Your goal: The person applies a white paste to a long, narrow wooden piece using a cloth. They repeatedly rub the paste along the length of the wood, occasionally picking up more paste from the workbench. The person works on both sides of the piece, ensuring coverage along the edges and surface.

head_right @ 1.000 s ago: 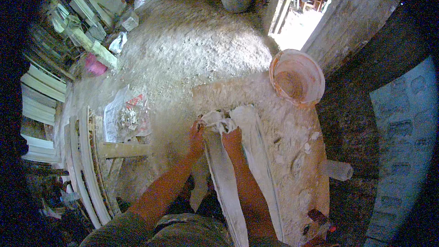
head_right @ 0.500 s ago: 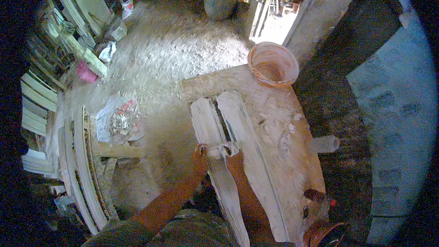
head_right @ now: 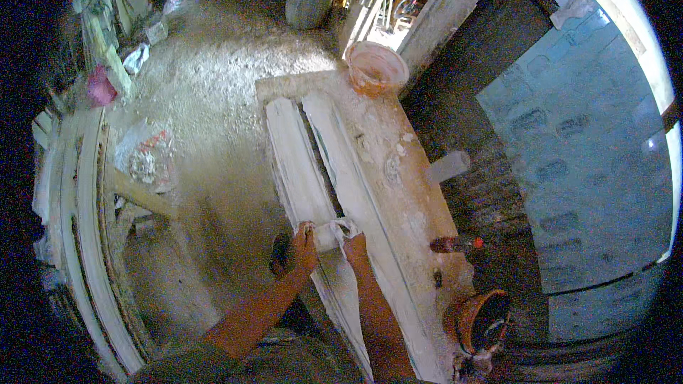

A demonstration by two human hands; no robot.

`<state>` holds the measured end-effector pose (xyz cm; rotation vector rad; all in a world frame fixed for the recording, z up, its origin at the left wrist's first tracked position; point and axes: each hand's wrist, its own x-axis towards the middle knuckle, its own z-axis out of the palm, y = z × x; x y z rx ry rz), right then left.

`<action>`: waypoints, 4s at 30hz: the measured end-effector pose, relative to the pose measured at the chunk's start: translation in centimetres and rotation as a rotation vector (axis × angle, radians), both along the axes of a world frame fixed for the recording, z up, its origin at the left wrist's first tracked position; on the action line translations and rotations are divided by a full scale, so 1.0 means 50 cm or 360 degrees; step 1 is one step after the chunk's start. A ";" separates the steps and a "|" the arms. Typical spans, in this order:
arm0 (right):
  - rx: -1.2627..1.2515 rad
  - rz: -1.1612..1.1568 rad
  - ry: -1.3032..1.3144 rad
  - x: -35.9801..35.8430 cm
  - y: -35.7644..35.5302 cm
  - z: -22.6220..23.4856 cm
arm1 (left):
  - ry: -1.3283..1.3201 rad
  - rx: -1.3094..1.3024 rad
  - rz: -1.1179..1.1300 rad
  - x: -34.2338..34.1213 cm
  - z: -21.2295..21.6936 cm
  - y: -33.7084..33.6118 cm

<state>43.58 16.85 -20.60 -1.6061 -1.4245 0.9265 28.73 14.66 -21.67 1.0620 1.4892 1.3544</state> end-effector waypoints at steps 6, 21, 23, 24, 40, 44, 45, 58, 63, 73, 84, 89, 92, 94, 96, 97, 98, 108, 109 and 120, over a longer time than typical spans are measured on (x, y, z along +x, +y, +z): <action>-0.0209 -0.0115 0.0178 0.073 -0.175 -0.029 | 0.0150 -0.0061 -0.0057 0.070 -0.018 -0.170; -0.0071 -0.0072 0.0295 0.264 -0.642 0.008 | 0.0069 0.0024 0.0101 0.306 -0.034 -0.652; -0.0270 -0.0174 0.0656 0.286 -0.716 0.009 | 0.0155 0.0048 0.0148 0.337 -0.026 -0.721; -0.0229 -0.0167 0.0602 0.296 -0.761 0.011 | 0.0222 0.0063 0.0170 0.353 -0.020 -0.758; -0.0139 -0.0289 0.0472 0.542 -1.325 -0.028 | 0.0054 -0.0147 0.0002 0.582 -0.021 -1.318; -0.0106 -0.0357 0.0585 0.606 -1.483 -0.058 | 0.0196 -0.0033 0.0050 0.647 -0.031 -1.466; -0.0125 -0.0402 0.0640 0.626 -1.524 -0.071 | 0.0218 -0.0033 0.0094 0.667 -0.034 -1.506; -0.0296 -0.0535 0.0414 0.895 -2.052 -0.211 | 0.0009 -0.0157 -0.0055 0.890 -0.082 -1.995; -0.0144 -0.0701 -0.0348 0.994 -2.265 -0.299 | -0.0042 -0.0071 -0.0104 0.973 -0.087 -2.203; -0.0236 -0.0736 -0.0104 1.124 -2.612 -0.098 | -0.0084 -0.0121 0.0018 1.190 -0.039 -2.582; -0.0263 -0.0812 -0.0210 1.192 -3.008 -0.036 | -0.0111 -0.0074 -0.0125 1.253 0.012 -2.937; -0.0013 -0.1264 -0.0711 1.271 -3.228 -0.195 | -0.0159 -0.0287 -0.0366 1.312 0.010 -3.092; -0.0082 -0.1549 -0.0646 1.237 -3.388 -0.250 | 0.0090 -0.0474 -0.0502 1.300 0.031 -3.228; -0.0134 -0.1704 -0.0543 1.185 -3.463 -0.273 | 0.0058 -0.0474 -0.0652 1.295 0.029 -3.269; -0.0212 -0.1835 -0.0447 1.114 -3.539 -0.289 | -0.0087 -0.0462 -0.0787 1.295 0.017 -3.300; -0.0262 -0.1889 -0.0406 1.075 -3.573 -0.291 | -0.0157 -0.0426 -0.0848 1.296 0.011 -3.309; -0.0321 -0.1942 -0.0361 1.034 -3.608 -0.292 | -0.0054 -0.0410 -0.0856 1.300 0.005 -3.317; -0.0644 -0.2038 -0.0365 0.864 -3.750 -0.218 | 0.0013 -0.0849 -0.1485 1.283 0.041 -3.373; -0.0619 -0.2006 -0.0423 0.877 -3.737 -0.200 | -0.0092 -0.0923 -0.1529 1.282 0.048 -3.377; -0.0101 -0.1439 -0.1427 1.077 -3.340 0.142 | -0.1567 -0.0612 -0.1422 1.331 0.279 -3.159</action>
